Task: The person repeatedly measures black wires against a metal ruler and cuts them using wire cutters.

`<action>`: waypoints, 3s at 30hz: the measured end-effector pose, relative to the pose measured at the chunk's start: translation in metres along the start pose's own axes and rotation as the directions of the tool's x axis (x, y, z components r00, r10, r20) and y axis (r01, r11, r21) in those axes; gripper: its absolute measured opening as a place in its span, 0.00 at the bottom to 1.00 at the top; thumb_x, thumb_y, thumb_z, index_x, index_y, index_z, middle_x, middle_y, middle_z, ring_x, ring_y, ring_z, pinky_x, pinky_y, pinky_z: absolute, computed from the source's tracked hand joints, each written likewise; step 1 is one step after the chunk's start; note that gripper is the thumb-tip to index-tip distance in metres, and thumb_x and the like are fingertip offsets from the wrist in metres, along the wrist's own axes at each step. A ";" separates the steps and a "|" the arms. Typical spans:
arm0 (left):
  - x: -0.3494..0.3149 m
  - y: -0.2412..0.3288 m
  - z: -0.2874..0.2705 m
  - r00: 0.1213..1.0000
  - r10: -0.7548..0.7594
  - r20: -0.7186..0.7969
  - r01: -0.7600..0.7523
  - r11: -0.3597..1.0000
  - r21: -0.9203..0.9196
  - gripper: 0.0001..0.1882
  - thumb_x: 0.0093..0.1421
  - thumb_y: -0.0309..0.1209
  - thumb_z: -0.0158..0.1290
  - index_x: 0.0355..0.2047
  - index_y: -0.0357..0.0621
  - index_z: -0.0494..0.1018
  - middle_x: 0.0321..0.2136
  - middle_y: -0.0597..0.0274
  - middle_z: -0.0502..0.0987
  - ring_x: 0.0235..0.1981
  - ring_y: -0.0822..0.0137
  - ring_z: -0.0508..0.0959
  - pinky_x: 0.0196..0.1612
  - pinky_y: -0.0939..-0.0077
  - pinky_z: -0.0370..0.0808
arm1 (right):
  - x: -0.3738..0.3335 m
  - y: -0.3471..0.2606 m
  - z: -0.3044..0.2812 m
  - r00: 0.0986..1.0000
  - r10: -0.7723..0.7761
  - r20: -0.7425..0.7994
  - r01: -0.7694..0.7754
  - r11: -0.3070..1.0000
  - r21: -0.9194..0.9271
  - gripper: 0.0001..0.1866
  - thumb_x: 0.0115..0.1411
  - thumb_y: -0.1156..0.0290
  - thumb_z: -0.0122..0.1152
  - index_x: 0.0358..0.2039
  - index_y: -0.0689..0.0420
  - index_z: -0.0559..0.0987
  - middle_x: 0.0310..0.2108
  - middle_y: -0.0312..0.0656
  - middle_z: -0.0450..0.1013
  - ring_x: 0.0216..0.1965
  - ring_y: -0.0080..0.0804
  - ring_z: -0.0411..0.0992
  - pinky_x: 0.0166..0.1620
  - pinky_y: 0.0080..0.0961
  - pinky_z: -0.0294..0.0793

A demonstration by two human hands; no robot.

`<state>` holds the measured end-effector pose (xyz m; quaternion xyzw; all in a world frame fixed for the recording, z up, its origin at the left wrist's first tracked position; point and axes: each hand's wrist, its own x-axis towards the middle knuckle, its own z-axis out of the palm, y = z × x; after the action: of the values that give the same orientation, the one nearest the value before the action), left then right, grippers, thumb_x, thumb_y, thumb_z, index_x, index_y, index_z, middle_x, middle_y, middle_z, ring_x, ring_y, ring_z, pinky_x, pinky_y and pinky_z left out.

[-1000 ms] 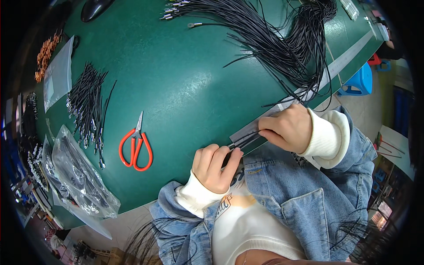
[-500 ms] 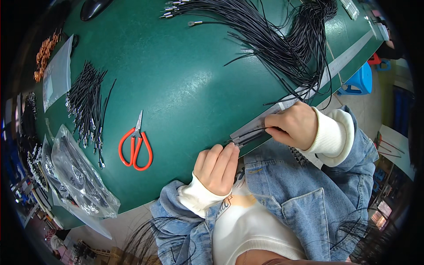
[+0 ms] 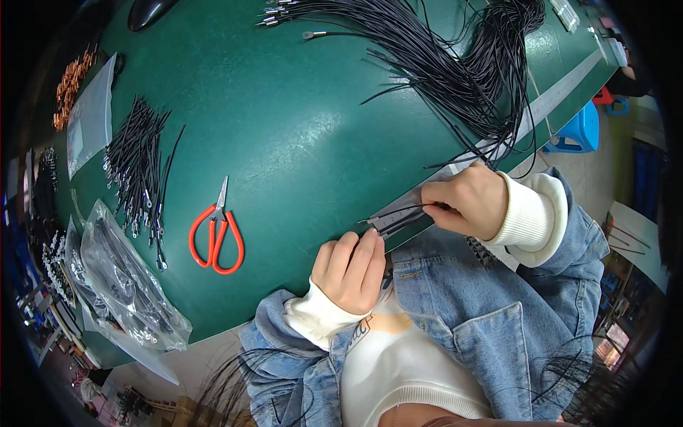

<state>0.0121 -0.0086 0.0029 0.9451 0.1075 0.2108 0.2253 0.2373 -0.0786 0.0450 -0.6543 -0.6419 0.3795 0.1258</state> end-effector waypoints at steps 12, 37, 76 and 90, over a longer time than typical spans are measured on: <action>0.002 0.002 -0.002 0.996 -0.085 -0.029 0.083 0.995 -0.060 0.13 0.41 0.20 0.61 0.30 0.36 0.75 0.31 0.59 0.76 0.32 0.59 0.74 0.31 0.70 0.69 | 0.001 -0.003 -0.002 1.000 0.014 -0.019 -0.013 1.000 0.021 0.04 0.48 0.73 0.57 0.22 0.59 0.75 0.13 0.46 0.70 0.17 0.43 0.72 0.24 0.34 0.72; 0.005 0.002 -0.005 0.996 -0.093 -0.006 0.091 0.989 -0.113 0.14 0.39 0.17 0.60 0.30 0.33 0.75 0.28 0.58 0.74 0.32 0.59 0.73 0.30 0.69 0.70 | 0.005 0.006 -0.009 0.980 -0.095 -0.174 0.086 0.994 -0.061 0.07 0.50 0.68 0.61 0.25 0.59 0.78 0.22 0.42 0.73 0.24 0.41 0.73 0.29 0.31 0.74; 0.002 0.001 -0.007 0.999 0.043 0.031 -0.045 0.997 0.069 0.10 0.45 0.21 0.59 0.31 0.32 0.76 0.36 0.53 0.77 0.38 0.54 0.77 0.32 0.68 0.72 | 0.015 -0.006 -0.009 0.975 0.033 0.221 0.016 0.977 -0.214 0.13 0.54 0.62 0.59 0.23 0.59 0.78 0.18 0.45 0.74 0.22 0.43 0.75 0.26 0.33 0.76; 0.013 -0.004 -0.006 0.993 0.117 0.024 -0.118 0.992 0.045 0.04 0.48 0.21 0.57 0.25 0.31 0.75 0.33 0.50 0.77 0.35 0.56 0.77 0.32 0.71 0.72 | 0.010 0.004 -0.011 0.979 0.049 0.196 -0.012 0.982 -0.187 0.10 0.51 0.65 0.61 0.21 0.58 0.75 0.18 0.42 0.71 0.22 0.41 0.72 0.28 0.32 0.72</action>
<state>0.0202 0.0006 0.0106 0.9570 0.0541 0.2110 0.1916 0.2457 -0.0665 0.0466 -0.6316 -0.6737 0.3837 -0.0064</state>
